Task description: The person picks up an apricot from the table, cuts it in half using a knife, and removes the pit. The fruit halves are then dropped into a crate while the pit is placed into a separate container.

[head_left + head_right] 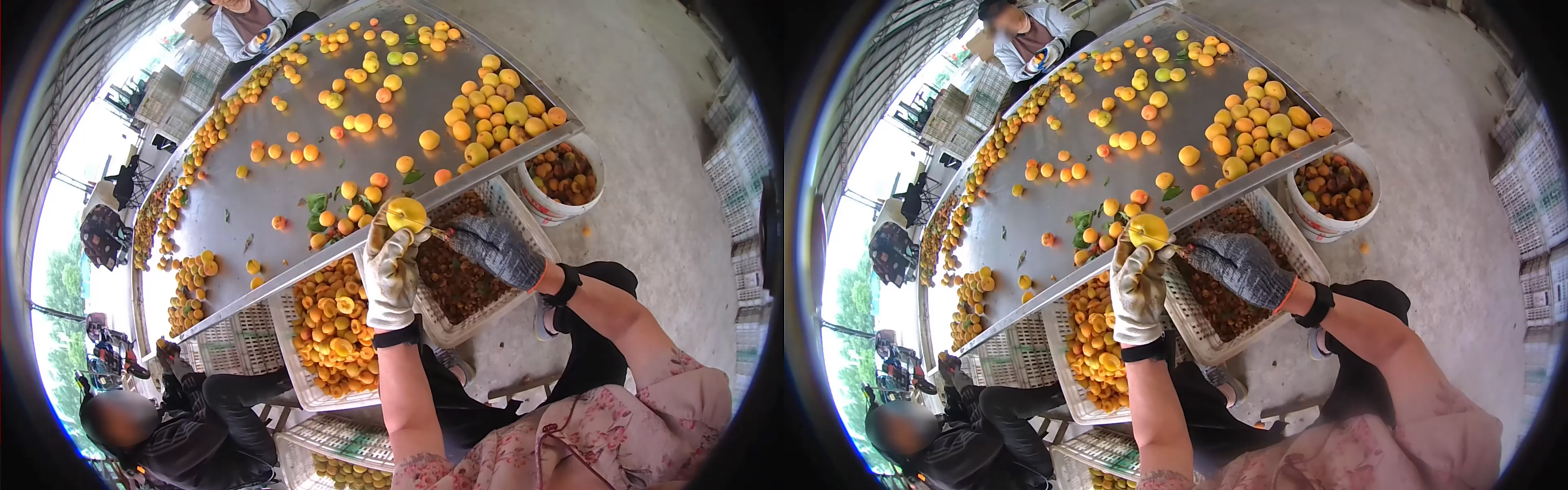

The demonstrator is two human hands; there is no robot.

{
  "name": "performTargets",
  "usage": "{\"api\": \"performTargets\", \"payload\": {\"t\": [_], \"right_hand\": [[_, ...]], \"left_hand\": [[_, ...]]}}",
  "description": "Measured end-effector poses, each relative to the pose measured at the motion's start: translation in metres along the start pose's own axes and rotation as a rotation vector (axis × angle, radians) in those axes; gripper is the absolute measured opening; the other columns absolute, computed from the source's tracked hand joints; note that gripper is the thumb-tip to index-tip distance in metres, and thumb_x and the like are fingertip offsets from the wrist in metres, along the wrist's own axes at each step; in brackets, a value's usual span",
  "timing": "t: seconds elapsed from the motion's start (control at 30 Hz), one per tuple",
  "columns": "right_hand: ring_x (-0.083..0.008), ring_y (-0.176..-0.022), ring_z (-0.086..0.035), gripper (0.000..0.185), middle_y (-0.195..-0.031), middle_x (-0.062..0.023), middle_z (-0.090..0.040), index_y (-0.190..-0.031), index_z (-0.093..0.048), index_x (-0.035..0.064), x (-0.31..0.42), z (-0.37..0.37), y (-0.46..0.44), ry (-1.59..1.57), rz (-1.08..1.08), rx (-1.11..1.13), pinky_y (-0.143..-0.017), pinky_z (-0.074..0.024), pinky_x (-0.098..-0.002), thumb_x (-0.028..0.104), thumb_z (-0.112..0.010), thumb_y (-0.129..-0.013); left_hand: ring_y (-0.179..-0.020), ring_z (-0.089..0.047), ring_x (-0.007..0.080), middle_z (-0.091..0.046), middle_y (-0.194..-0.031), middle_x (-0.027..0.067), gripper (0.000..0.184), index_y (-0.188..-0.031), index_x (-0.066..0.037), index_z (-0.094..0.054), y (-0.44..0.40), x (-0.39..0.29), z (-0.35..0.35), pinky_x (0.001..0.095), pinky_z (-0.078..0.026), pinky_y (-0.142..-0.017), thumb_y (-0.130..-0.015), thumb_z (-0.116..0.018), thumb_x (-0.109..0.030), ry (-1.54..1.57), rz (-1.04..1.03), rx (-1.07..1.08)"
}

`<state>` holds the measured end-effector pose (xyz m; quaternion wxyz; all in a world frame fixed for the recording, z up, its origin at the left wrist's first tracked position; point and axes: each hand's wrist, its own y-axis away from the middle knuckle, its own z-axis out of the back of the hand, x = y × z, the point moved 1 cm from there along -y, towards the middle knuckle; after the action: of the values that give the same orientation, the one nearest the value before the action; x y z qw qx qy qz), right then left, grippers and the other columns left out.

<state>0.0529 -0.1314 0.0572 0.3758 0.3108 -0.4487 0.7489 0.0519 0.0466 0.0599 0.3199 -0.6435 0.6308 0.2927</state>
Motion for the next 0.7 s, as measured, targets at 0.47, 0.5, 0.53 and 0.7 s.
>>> {"api": "performTargets", "payload": {"t": [0.47,0.5,0.53,0.7], "right_hand": [[-0.0230,-0.071,-0.062,0.022,-0.083,-0.0162,-0.065,-0.102,-0.061,-0.0020,-0.009,-0.023,-0.005,-0.547,-0.492,0.070,-0.063,-0.0473,-0.0307,0.015,-0.058,-0.089],[-0.0230,-0.071,-0.062,0.022,-0.083,-0.0162,-0.065,-0.102,-0.061,-0.0020,-0.008,-0.023,-0.007,-0.547,-0.495,0.069,-0.063,-0.0473,-0.0307,0.015,-0.058,-0.089],[-0.0222,-0.071,-0.062,0.022,-0.082,-0.0155,-0.065,-0.101,-0.061,-0.0019,-0.007,-0.023,-0.009,-0.560,-0.494,0.064,-0.063,-0.0471,-0.0307,0.015,-0.058,-0.089],[-0.0178,-0.066,-0.058,0.021,-0.077,-0.0123,-0.063,-0.099,-0.062,-0.0016,-0.020,-0.034,-0.005,-0.060,-0.086,-0.024,-0.061,-0.0461,-0.0306,0.017,-0.058,-0.089]], "left_hand": [[-0.105,-0.056,0.0224,-0.053,-0.117,0.0127,0.041,-0.129,0.003,-0.041,-0.004,0.013,0.009,0.0330,-0.049,-0.087,-0.091,-0.050,-0.009,-0.251,-0.025,-0.128],[-0.101,-0.057,0.0210,-0.054,-0.114,0.0117,0.036,-0.125,0.002,-0.043,-0.008,0.012,0.004,0.0302,-0.050,-0.083,-0.092,-0.050,-0.012,-0.271,-0.087,-0.104],[-0.097,-0.058,0.0196,-0.056,-0.111,0.0107,0.033,-0.121,0.002,-0.046,-0.011,0.013,0.000,0.0274,-0.050,-0.079,-0.093,-0.050,-0.015,-0.288,-0.151,-0.082],[-0.093,-0.059,0.0226,-0.054,-0.113,0.0116,0.047,-0.127,-0.004,-0.039,-0.015,0.029,0.000,0.0364,-0.043,-0.092,-0.094,-0.047,-0.036,0.232,-0.002,0.102]]}}
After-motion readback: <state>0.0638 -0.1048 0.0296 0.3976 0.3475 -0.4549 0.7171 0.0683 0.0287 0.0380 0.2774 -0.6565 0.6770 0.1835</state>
